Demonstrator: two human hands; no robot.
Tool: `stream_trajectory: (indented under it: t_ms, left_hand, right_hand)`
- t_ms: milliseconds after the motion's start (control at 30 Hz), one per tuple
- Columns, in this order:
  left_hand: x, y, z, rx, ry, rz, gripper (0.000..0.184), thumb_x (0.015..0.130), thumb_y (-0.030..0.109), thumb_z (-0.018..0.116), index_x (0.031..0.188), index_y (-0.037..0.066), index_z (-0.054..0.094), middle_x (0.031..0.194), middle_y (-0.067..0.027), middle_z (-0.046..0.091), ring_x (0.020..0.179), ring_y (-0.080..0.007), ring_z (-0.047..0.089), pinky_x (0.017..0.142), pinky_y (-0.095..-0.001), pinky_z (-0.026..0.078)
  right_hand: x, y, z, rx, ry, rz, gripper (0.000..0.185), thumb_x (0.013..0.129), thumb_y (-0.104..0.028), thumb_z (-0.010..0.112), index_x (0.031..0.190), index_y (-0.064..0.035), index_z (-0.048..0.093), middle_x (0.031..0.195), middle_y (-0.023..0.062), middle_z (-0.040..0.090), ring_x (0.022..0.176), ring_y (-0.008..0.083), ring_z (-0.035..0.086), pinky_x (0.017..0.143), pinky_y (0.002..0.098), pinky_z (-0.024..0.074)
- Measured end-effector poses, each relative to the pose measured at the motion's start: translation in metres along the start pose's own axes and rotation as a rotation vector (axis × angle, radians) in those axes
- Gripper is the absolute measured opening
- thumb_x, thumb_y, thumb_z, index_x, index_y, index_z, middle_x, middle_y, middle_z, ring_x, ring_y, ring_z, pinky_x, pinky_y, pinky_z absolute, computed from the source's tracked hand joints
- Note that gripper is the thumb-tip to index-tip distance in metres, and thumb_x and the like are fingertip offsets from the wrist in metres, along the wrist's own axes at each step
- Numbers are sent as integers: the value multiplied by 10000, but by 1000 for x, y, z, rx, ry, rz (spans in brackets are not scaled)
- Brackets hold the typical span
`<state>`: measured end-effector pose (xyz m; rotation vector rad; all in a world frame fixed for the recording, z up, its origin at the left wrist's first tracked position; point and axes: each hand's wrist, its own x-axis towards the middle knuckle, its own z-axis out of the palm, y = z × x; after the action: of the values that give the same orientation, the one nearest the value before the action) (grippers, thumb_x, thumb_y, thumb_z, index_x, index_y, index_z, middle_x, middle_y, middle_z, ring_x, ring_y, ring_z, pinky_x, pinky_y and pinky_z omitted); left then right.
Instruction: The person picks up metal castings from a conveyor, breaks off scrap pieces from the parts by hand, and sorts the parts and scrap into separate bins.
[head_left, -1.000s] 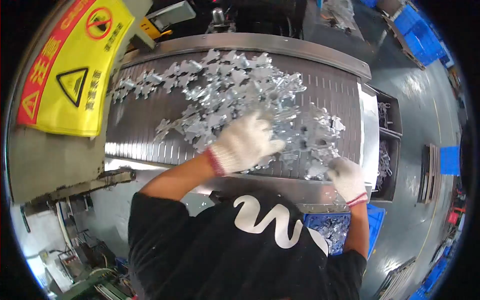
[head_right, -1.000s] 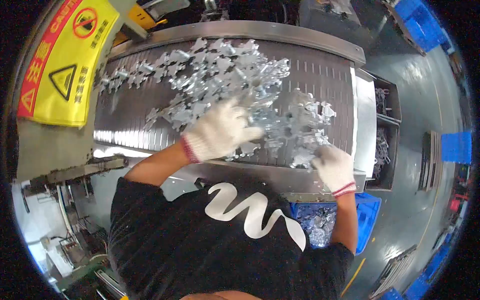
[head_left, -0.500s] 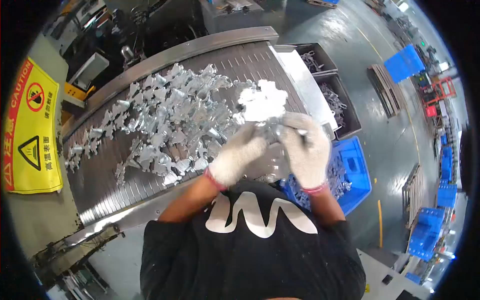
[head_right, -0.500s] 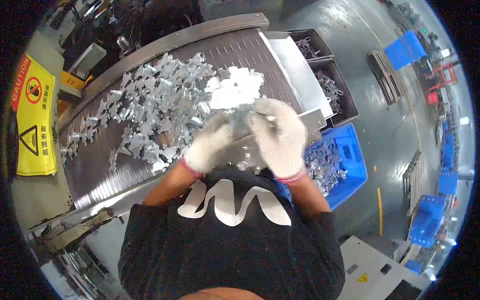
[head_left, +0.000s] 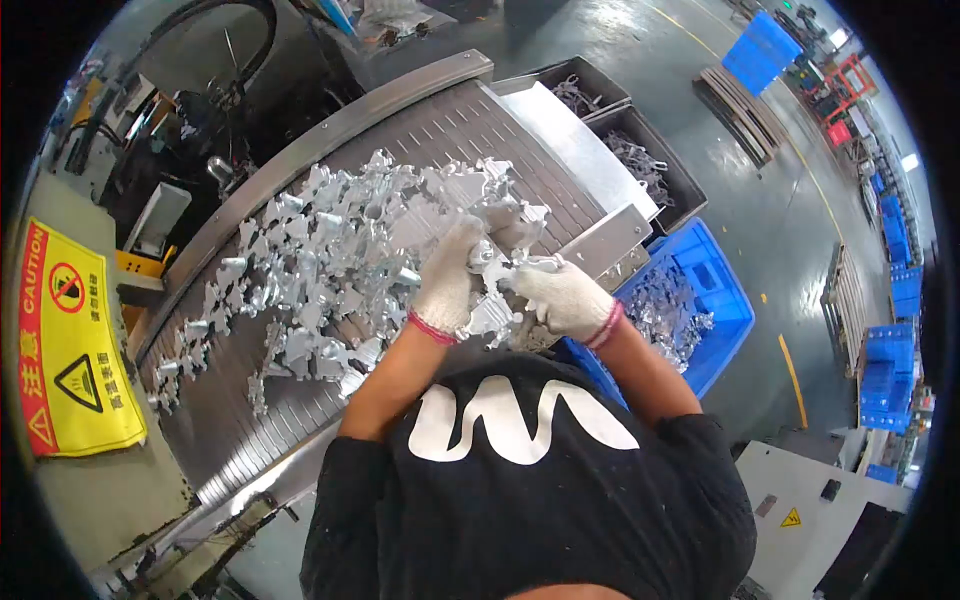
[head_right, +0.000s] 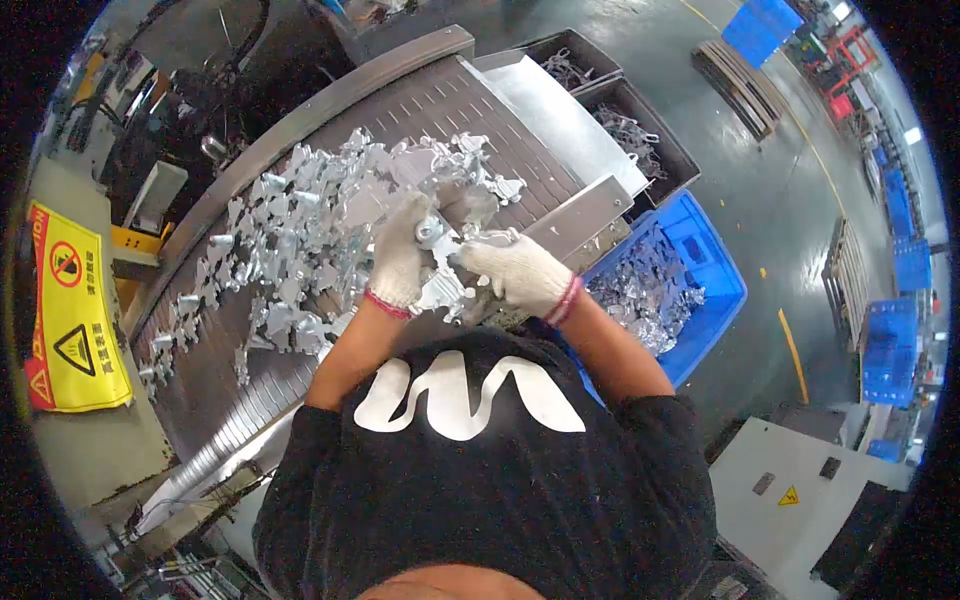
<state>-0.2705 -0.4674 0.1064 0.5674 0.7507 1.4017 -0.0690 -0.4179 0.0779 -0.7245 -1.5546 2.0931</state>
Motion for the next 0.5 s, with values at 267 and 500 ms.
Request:
stream_trajectory:
  t_ms: [267, 500]
  left_hand:
    - [9, -21, 1, 148, 144, -29, 441, 1109, 355, 578, 1400, 30, 641, 1198, -131, 762, 1069, -205, 718, 920, -331, 572]
    - [12, 1, -42, 157, -109, -177, 500, 1117, 357, 478, 1461, 15, 600, 1056, -114, 752, 922, -228, 743, 726, -262, 601]
  right_hand:
    - [-19, -6, 36, -1012, 641, -396, 217, 935, -194, 755, 1097, -54, 792, 1022, 141, 793, 959, 337, 774, 830, 401, 605]
    - [-142, 49, -75, -1509, 920, 385, 646, 921, -339, 779, 1462, -31, 607, 1265, 219, 753, 1176, 388, 726, 1047, 458, 565]
